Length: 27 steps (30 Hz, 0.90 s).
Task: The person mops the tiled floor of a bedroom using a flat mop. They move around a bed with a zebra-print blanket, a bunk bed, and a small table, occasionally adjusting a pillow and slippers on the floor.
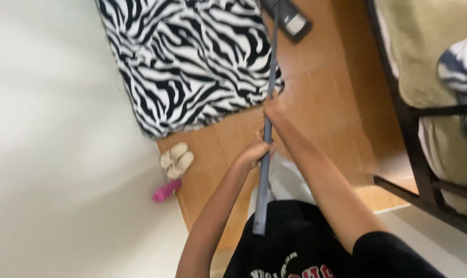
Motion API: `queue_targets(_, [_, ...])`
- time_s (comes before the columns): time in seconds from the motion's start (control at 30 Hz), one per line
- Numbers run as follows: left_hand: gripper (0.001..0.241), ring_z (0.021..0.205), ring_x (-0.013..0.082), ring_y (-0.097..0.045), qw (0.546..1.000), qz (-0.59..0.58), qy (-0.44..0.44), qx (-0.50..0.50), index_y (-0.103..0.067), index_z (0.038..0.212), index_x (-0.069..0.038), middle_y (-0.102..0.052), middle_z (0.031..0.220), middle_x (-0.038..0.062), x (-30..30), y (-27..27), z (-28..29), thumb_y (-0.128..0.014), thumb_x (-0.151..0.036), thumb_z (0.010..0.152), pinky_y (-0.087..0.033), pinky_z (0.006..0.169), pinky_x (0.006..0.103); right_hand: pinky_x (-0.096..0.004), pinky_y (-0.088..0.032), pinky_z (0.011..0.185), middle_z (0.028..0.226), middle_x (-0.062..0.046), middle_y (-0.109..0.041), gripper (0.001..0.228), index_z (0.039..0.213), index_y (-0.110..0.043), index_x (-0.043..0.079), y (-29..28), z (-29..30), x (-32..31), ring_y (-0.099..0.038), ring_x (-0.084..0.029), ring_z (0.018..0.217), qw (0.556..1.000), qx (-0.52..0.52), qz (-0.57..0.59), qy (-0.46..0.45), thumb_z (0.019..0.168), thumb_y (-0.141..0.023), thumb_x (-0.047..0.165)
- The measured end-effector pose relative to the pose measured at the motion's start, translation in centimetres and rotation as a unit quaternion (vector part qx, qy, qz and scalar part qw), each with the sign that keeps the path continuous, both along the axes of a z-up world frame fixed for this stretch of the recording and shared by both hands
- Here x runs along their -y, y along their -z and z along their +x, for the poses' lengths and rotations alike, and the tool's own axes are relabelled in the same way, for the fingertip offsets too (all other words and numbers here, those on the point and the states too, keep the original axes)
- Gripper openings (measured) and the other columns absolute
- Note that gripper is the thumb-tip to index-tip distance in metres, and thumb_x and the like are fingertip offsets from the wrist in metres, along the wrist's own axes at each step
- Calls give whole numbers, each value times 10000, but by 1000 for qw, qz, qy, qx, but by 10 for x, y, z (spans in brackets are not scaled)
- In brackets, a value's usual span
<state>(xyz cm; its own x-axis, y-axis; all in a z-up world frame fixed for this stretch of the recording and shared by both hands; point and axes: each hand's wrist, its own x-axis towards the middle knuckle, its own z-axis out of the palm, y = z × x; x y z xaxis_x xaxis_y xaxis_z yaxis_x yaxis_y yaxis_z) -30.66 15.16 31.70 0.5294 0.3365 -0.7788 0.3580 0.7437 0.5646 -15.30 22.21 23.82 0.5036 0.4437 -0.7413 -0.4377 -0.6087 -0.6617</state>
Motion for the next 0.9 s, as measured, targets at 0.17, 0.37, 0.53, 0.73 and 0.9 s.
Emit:
queue_targets(0.17, [998, 513, 146, -526, 981, -28, -166, 99, -193, 1563, -238, -564, 802, 72, 102, -1, -5, -530, 123, 696, -437, 396, 300, -472, -583, 624, 870, -240, -746, 581, 1493, -461, 13, 176, 4, 76, -709, -366, 728, 835, 496, 9, -239, 974, -644, 198])
queue_targets(0.37, [905, 465, 151, -504, 973, 0, -204, 109, -176, 1507, -226, -518, 694, 89, 194, -41, 73, -532, 106, 744, -419, 377, 310, -413, -601, 556, 877, -268, -742, 631, 1598, -335, 52, -58, 54, 161, -732, -319, 628, 939, 252, -16, -233, 1006, -519, 171])
queue_targets(0.53, [900, 407, 183, -491, 981, 38, -174, 79, -169, 1494, -189, -507, 645, 108, 235, -47, 131, -530, 99, 721, -432, 361, 330, -392, -581, 482, 773, -179, -688, 628, 1588, -334, 78, -63, 112, 204, -673, -256, 542, 953, 191, -39, -233, 993, -514, 166])
queue_targets(0.73, [974, 396, 189, -495, 982, 34, -179, 40, -122, 1535, -198, -519, 655, 98, 300, -76, 204, -548, 83, 706, -438, 357, 335, -353, -528, 426, 672, -80, -609, 553, 1545, -444, 71, -15, 183, 271, -590, -173, 496, 974, 86, -8, -207, 1019, -559, 193])
queue_targets(0.9, [1044, 403, 195, -496, 979, 3, -198, 46, -70, 1576, -232, -527, 648, 113, 318, -62, 249, -545, 80, 701, -442, 367, 333, -354, -527, 424, 678, -90, -617, 483, 1501, -524, 79, -25, 219, 278, -600, -181, 498, 964, 108, -23, -241, 1032, -546, 189])
